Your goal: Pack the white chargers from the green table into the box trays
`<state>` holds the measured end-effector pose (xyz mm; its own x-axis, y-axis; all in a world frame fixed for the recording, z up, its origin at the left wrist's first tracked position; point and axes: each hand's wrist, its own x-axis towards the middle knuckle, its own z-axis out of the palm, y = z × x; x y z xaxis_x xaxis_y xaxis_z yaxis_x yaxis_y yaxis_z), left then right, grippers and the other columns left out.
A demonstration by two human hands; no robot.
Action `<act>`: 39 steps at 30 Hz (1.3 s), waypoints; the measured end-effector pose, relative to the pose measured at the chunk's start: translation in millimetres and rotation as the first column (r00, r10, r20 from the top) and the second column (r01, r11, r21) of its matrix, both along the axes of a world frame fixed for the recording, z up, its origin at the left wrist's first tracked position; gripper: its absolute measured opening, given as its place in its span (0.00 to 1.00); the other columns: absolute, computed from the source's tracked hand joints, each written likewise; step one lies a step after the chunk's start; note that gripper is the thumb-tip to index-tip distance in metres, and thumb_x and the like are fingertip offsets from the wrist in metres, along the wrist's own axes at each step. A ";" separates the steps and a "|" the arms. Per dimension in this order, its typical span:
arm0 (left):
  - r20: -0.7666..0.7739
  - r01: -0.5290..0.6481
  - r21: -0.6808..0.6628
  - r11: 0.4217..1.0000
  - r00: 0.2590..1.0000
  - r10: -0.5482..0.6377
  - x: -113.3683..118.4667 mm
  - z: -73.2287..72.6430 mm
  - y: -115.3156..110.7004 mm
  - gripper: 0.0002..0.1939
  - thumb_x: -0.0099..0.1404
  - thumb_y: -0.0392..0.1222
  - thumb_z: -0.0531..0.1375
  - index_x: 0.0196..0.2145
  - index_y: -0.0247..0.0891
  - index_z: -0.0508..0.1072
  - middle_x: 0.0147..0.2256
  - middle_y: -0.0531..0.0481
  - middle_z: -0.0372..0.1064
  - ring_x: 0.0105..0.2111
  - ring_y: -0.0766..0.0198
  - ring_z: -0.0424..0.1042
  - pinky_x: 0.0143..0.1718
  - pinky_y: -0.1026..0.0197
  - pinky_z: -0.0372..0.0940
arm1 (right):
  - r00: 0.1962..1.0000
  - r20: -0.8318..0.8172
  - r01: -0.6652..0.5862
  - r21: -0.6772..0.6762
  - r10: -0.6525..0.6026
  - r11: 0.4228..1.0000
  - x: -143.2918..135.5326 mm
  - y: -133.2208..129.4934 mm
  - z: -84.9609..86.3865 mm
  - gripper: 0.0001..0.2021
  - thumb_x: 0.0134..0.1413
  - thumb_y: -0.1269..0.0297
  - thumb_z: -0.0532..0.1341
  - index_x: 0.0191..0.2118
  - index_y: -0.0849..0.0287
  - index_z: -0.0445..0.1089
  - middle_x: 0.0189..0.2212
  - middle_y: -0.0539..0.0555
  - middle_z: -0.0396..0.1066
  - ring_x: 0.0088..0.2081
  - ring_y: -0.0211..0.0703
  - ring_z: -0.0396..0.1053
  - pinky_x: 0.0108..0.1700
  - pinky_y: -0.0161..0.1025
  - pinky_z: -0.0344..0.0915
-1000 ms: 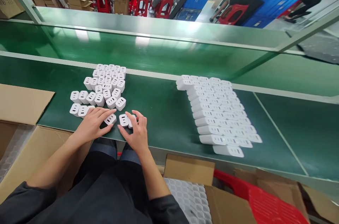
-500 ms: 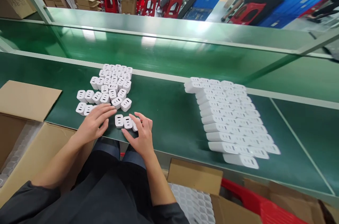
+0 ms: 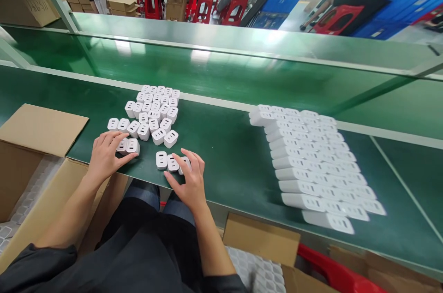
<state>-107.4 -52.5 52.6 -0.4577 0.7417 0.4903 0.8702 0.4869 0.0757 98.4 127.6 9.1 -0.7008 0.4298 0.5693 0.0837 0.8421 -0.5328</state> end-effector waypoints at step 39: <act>0.692 0.752 -0.153 0.641 0.545 -0.474 -8.4 40.2 29.7 0.46 0.58 0.28 0.58 0.70 0.47 0.45 0.68 0.43 0.46 0.68 0.50 0.48 0.65 0.46 0.57 | 1.000 0.001 -0.014 -0.003 0.014 1.000 -0.4 1.3 -0.3 0.23 0.59 0.61 0.65 0.59 0.51 0.65 0.56 0.61 0.64 0.58 0.58 0.61 0.58 0.60 0.64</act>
